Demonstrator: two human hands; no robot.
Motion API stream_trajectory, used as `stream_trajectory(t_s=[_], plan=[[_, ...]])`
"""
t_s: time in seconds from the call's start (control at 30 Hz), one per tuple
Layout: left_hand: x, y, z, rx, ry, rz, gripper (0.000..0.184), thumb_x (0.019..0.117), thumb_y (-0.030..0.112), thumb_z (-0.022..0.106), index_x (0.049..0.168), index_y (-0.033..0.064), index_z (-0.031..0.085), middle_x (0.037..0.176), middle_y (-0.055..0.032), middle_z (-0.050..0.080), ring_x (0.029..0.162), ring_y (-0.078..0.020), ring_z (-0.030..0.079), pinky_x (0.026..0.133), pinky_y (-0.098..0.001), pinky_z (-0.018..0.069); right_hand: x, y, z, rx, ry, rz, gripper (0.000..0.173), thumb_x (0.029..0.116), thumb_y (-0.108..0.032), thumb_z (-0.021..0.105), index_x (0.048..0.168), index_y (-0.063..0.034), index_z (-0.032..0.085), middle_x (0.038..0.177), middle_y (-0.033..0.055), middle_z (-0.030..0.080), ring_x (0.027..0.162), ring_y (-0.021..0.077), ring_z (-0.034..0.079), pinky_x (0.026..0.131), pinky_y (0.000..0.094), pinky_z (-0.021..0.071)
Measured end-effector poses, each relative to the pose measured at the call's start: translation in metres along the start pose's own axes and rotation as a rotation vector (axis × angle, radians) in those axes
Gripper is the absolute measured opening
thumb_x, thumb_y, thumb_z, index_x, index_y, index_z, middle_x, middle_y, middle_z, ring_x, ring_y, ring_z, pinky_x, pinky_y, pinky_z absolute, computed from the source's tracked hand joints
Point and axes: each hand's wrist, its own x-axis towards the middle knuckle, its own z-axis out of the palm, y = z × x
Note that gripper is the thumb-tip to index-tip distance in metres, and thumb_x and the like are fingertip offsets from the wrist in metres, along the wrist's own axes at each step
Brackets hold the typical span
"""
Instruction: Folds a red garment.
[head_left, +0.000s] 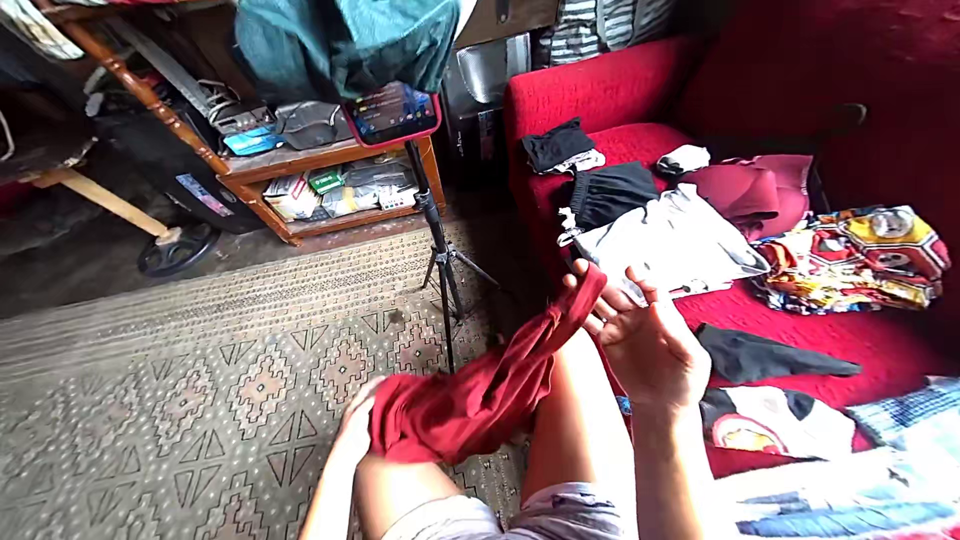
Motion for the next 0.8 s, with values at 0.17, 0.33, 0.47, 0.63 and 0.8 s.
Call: stream_trajectory(t_s=[0.17,0.33,0.47,0.63,0.8], plan=[[-0.041,0.088,0.041,0.019,-0.044,0.432,0.031,0.1019,0.006,0.046,0.129,-0.0046,0.055,0.119,-0.0126,0.068,0.108,-0.0209,0.068,0.092,-0.0376,0.0584,0.007,0.039,0.045,-0.005,-0.150,0.052,0.039,0.0953,-0.041,0.061,0.130,-0.0229,0.063,0.150,0.0116,0.054,0.139,0.0286,0.051,0.111,0.0468,0.0458],[-0.079,0.103,0.118,0.079,-0.212,0.684,0.055,0.0935,0.025,0.071,0.136,-0.0048,0.054,0.132,-0.0150,0.062,0.116,-0.0188,0.064,0.095,-0.0367,0.0568,0.002,0.065,0.074,-0.048,-0.316,0.040,0.036,0.0982,-0.035,0.061,0.129,-0.0172,0.069,0.150,0.0100,0.054,0.141,0.0242,0.048,0.113,0.0411,0.0438],[-0.066,0.125,0.141,0.138,-0.261,0.765,0.048,0.0987,0.028,0.066,0.131,-0.0064,0.057,0.123,-0.0144,0.067,0.117,-0.0154,0.064,0.104,-0.0354,0.0520,0.000,0.058,0.066,-0.284,-0.386,-0.057,0.036,0.1020,-0.033,0.057,0.131,-0.0154,0.068,0.155,0.0118,0.050,0.145,0.0276,0.044,0.115,0.0434,0.0435],[-0.040,0.161,0.123,0.084,-0.351,0.772,0.018,0.1015,0.014,0.058,0.102,0.0017,0.071,0.089,0.0011,0.070,0.083,-0.0019,0.067,0.080,-0.0229,0.0581,0.001,0.031,0.033,-0.524,-0.286,-0.160,0.036,0.1041,-0.028,0.056,0.137,-0.0136,0.062,0.141,0.0086,0.063,0.128,0.0251,0.061,0.108,0.0441,0.0520],[-0.039,0.213,0.115,0.056,-0.592,0.984,0.023,0.1021,0.011,0.049,0.090,0.0015,0.066,0.085,0.0019,0.063,0.078,0.0002,0.058,0.070,-0.0171,0.0507,-0.005,0.038,0.024,-0.944,-0.137,-0.203,0.028,0.1063,-0.019,0.050,0.110,0.0000,0.070,0.081,-0.0076,0.067,0.067,-0.0059,0.056,0.063,0.0139,0.0498]])
